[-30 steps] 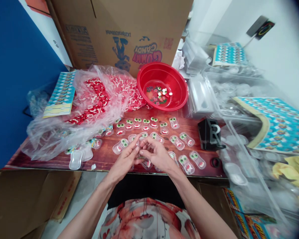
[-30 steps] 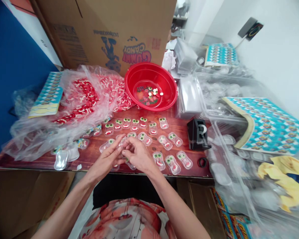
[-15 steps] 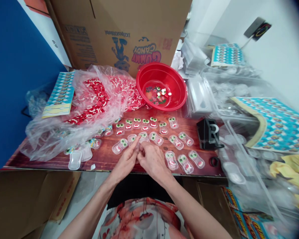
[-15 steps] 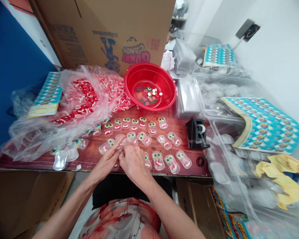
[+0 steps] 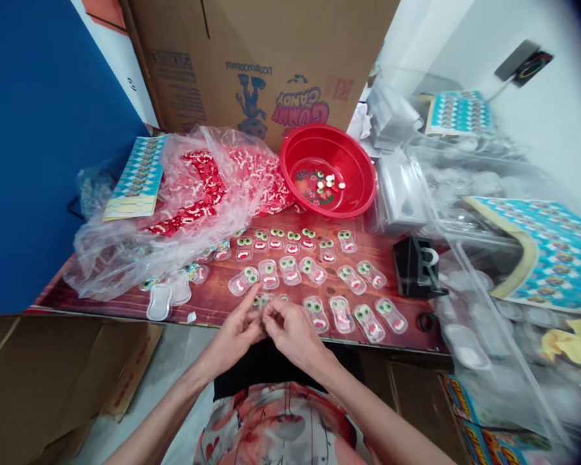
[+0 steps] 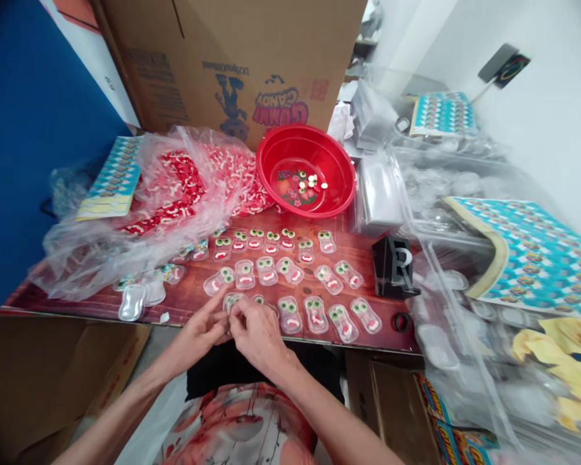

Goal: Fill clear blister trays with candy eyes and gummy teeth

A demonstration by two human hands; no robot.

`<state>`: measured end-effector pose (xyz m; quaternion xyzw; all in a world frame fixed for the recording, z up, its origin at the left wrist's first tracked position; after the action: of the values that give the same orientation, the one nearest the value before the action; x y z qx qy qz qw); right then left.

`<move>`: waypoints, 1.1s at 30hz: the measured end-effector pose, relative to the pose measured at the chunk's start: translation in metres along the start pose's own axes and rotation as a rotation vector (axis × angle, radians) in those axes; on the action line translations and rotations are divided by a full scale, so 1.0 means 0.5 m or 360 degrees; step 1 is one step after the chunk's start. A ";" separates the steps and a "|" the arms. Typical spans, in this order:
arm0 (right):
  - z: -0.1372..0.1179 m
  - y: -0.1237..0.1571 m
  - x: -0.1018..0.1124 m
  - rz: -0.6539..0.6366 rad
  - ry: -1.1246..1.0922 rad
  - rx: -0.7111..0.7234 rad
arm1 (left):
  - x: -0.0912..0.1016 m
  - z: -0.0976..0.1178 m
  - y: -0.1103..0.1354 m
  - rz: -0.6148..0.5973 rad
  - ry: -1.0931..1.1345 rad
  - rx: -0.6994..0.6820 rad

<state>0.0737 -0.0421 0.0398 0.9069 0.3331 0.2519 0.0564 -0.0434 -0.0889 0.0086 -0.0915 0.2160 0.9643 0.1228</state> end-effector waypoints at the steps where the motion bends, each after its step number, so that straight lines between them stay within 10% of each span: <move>1: 0.001 0.007 -0.011 -0.0040 -0.0011 -0.0009 | -0.004 -0.010 0.015 0.0020 0.0104 0.0037; 18: 0.072 0.077 -0.166 -0.0907 -0.0179 -0.0192 | -0.045 -0.210 0.164 0.0359 0.0178 0.0374; 26: 0.061 0.089 -0.152 -0.0688 0.0104 -0.0326 | -0.046 -0.186 0.165 0.0403 0.0040 0.0353; 33: 0.047 0.103 -0.141 -0.0233 -0.0400 -0.0164 | -0.035 -0.157 0.158 0.0569 0.0215 0.0321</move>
<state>0.0688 -0.1250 0.0039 0.9005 0.3752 0.1484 0.1623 -0.0389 -0.1963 -0.0260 -0.1035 0.3320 0.9359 -0.0563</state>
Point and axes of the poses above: each hand's wrist, its own y-axis away from the middle knuckle, its own x-axis out of the back of the hand, z = x × y, the point moved 6 cm from there along -y, towards the middle knuckle, and after that the axes turned 8 degrees about -z, right-handed, at the moved point
